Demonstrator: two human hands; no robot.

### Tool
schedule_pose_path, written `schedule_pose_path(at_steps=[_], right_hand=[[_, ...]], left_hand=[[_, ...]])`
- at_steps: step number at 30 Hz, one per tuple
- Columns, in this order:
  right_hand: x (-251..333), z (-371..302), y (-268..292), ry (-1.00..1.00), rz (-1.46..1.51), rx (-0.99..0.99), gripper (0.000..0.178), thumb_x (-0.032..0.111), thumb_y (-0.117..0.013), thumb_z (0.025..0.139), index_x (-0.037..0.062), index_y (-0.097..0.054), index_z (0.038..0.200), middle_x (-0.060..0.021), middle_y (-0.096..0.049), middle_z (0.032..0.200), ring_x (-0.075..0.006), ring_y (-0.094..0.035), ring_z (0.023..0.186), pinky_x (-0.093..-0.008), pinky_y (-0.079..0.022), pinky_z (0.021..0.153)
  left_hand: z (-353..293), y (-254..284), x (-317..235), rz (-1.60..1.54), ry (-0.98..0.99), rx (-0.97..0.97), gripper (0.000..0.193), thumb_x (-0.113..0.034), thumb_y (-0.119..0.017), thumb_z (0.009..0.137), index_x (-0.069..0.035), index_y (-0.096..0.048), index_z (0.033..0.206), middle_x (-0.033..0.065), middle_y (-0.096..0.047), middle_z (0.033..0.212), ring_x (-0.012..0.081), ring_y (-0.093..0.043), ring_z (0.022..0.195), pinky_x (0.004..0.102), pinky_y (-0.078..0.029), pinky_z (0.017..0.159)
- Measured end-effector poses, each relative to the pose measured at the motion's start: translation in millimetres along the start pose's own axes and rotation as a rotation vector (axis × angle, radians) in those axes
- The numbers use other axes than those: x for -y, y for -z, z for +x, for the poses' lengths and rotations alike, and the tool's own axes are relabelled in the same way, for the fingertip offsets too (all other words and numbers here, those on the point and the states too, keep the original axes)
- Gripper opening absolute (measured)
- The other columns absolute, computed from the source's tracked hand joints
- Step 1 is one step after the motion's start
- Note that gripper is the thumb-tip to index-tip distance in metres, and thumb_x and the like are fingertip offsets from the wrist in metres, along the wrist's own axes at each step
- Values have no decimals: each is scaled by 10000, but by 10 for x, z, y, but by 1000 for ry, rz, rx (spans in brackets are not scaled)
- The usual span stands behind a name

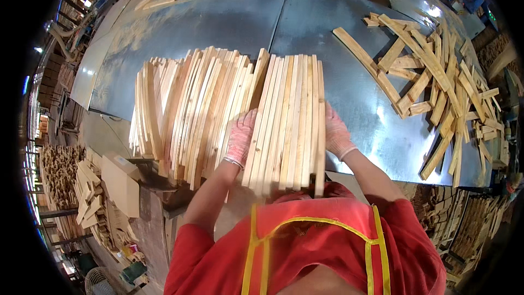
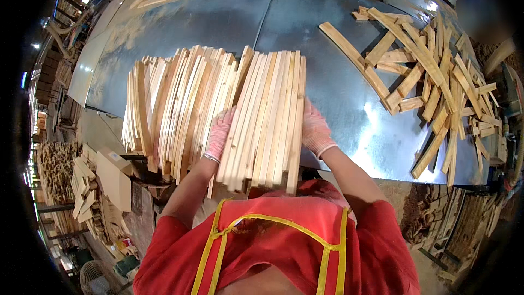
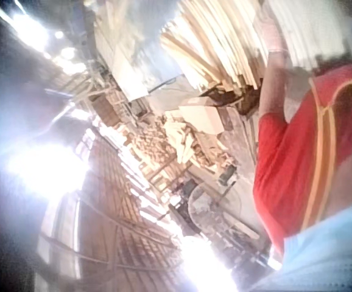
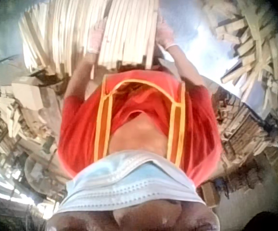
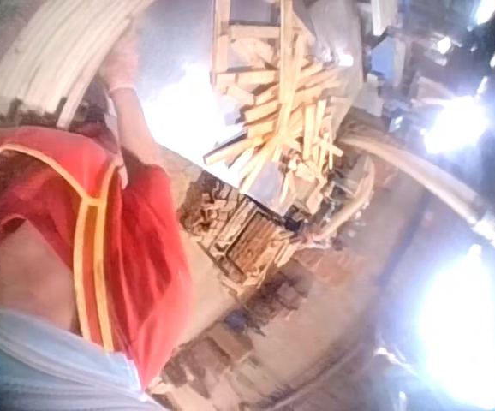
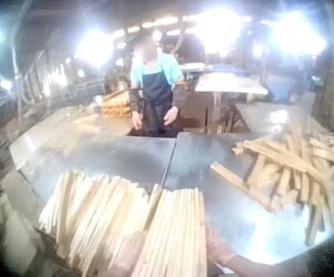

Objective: The person picks up wooden planks from a disorganized pile on a metal table and stacks them neatly. They handle the planks one by one, aligning them into a growing stack.

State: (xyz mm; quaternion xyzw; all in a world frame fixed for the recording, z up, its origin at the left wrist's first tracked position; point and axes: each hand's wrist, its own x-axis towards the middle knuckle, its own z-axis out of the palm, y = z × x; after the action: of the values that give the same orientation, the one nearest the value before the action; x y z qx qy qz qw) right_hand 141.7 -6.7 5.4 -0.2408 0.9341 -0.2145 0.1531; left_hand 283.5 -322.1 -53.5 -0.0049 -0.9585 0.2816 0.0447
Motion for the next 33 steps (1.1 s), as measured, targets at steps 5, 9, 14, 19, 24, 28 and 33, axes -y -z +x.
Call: schedule_pose_path(at_steps=[5,9,14,19,24,28,33], right_hand=[[-214,-72,-504,83,-303,75,696,217,-645,898,-16,-432,1519,-228,-543,1489,-405,-518,1400,-522,-466,1123],[-208,-197,-41,-54,94,159,613,218,-638,890,31,-513,1461,-257,-638,1398,-444,-593,1321,-468,-493,1098],[-451,-106,-412,-99,624,106,731,283,-687,896,10,-448,1530,-267,-673,1364,-427,-643,1259,-429,-497,1097],[-180,104,-384,52,861,516,702,334,-677,914,28,-479,1514,-261,-677,1350,-426,-644,1214,-433,-501,1074],[-278,1423,494,278,456,-3,478,316,-599,940,80,-607,1355,-258,-695,1253,-445,-648,1198,-494,-511,1035],[-268,2410,586,325,-32,16,422,271,-551,1006,152,-593,1409,-230,-686,1314,-425,-633,1248,-490,-498,1089],[-61,2629,751,560,-324,142,354,226,-560,978,154,-644,1315,-213,-720,1209,-399,-678,1171,-515,-528,1012]], left_hand=[[93,690,258,-329,-93,475,606,-204,-528,1019,-69,-431,1602,117,-490,1611,270,-469,1475,422,-395,1180],[-16,1072,250,-481,54,504,620,-140,-560,1001,-48,-421,1599,141,-461,1638,281,-428,1521,428,-378,1242],[-320,1366,-278,-719,78,349,686,-334,-630,975,-35,-464,1570,169,-461,1620,312,-398,1532,460,-263,1306],[28,1476,-859,-829,220,185,745,-426,-696,916,-31,-501,1516,171,-494,1563,358,-407,1502,526,-270,1270],[170,1293,-1147,-709,393,139,707,-380,-790,828,-33,-570,1403,127,-576,1422,361,-529,1338,519,-415,1132],[276,1289,-1142,-747,447,75,670,-387,-829,807,-108,-595,1369,106,-600,1339,355,-560,1277,529,-433,1094],[550,1338,-1029,-796,545,184,602,-424,-786,861,-146,-618,1368,115,-674,1186,369,-623,1150,525,-469,1008]])
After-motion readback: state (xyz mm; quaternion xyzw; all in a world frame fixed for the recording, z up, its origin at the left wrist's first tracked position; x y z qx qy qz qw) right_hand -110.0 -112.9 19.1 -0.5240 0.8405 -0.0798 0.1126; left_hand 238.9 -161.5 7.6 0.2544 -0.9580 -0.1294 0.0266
